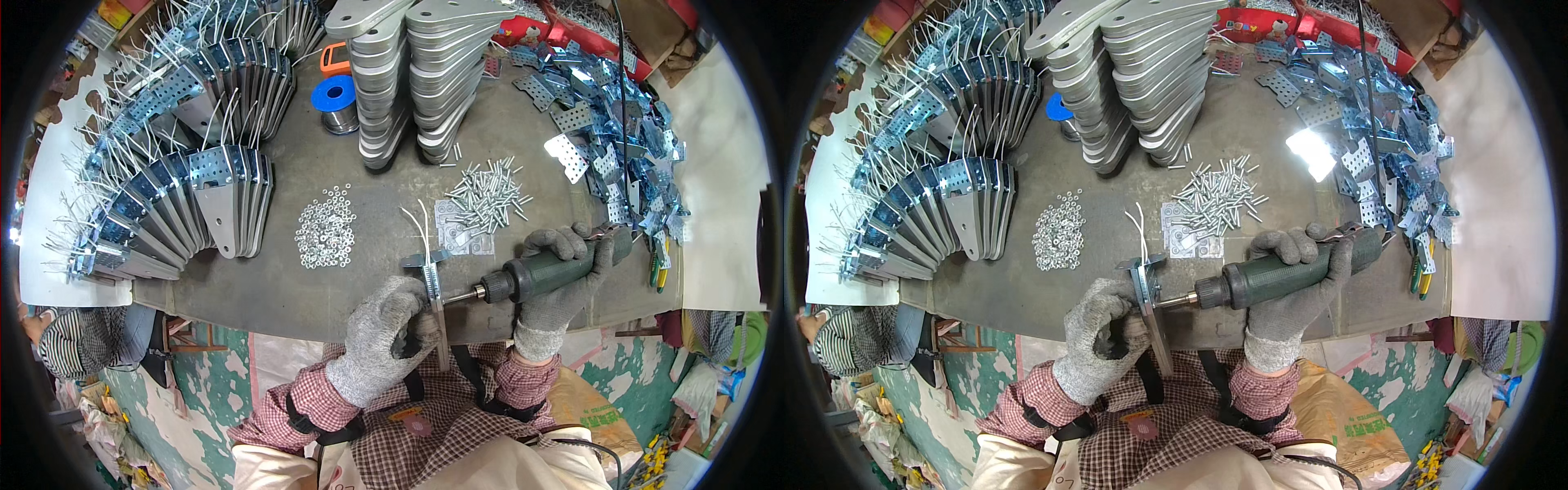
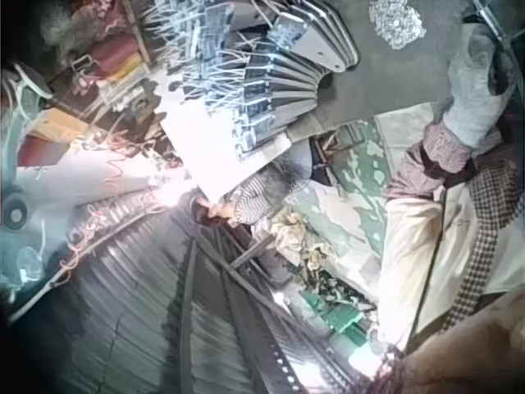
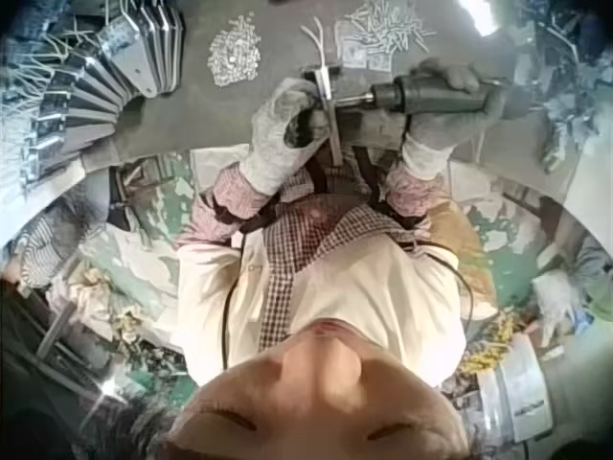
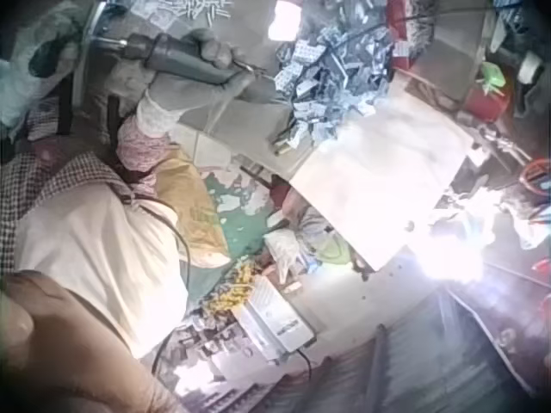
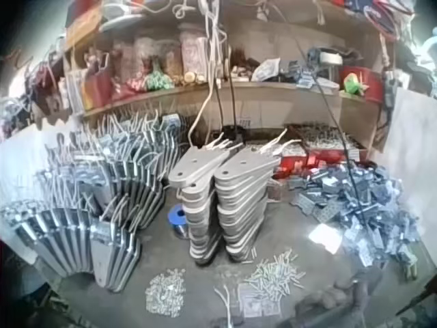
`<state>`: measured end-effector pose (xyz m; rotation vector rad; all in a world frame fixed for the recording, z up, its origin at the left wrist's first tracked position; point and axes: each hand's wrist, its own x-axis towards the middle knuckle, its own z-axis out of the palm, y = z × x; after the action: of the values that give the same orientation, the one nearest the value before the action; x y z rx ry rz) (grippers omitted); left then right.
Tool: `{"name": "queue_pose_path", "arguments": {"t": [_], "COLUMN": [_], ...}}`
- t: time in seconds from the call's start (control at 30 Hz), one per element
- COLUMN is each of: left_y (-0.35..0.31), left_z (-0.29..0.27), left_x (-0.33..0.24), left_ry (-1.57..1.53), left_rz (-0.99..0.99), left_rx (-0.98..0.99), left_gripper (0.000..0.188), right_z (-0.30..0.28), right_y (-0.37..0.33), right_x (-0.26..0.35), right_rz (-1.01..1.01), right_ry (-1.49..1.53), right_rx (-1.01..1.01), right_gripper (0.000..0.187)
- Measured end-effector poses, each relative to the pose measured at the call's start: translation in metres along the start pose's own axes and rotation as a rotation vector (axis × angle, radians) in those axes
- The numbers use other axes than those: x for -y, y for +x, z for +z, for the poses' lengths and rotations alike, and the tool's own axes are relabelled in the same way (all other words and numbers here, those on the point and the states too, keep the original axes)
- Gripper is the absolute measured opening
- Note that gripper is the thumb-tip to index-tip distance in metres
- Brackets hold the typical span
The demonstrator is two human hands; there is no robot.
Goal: Drilling or deburring holes in small metal plates using a handheld power tool on an assembly bench.
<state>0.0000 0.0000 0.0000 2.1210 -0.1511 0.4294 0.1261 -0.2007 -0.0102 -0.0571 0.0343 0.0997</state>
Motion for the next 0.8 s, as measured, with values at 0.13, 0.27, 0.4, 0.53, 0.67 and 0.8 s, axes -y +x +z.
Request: {"name": "queue_pose_path", "arguments": {"t": [0.13,0.27,0.4,0.53,0.67,0.8], "left_y": [-0.003,-0.005,0.002,0.006,0.014,0.013], "left_z": [0.008,0.004,-0.018,-0.029,-0.036,-0.036], "left_x": [0.002,-0.016,-0.007,-0.002,-0.014,-0.023], "left_ry": [-0.194,-0.549,0.034,0.280,0.342,0.426], "left_rz": [-0.010,-0.340,-0.112,0.050,0.044,-0.014], "left_rx": [-0.119,-0.210,0.115,0.193,0.236,0.268], "left_gripper": [0.013,0.014,0.025,0.025,0.023,0.021], "right_z": [0.004,0.004,0.003,0.004,0.005,0.002], "right_y": [-0.001,-0.002,-0.002,-0.003,-0.002,-0.002], "right_x": [0.000,0.000,0.001,-0.001,-0.001,0.000], "right_rz": [-0.013,-0.054,-0.052,-0.050,-0.046,-0.040], "right_ry": [-0.019,-0.098,-0.089,-0.109,-0.099,-0.073], "right_rx": [-0.018,-0.052,-0.036,-0.060,-0.060,-0.037], "right_gripper": [0.031,0.031,0.031,0.031,0.031,0.031]}}
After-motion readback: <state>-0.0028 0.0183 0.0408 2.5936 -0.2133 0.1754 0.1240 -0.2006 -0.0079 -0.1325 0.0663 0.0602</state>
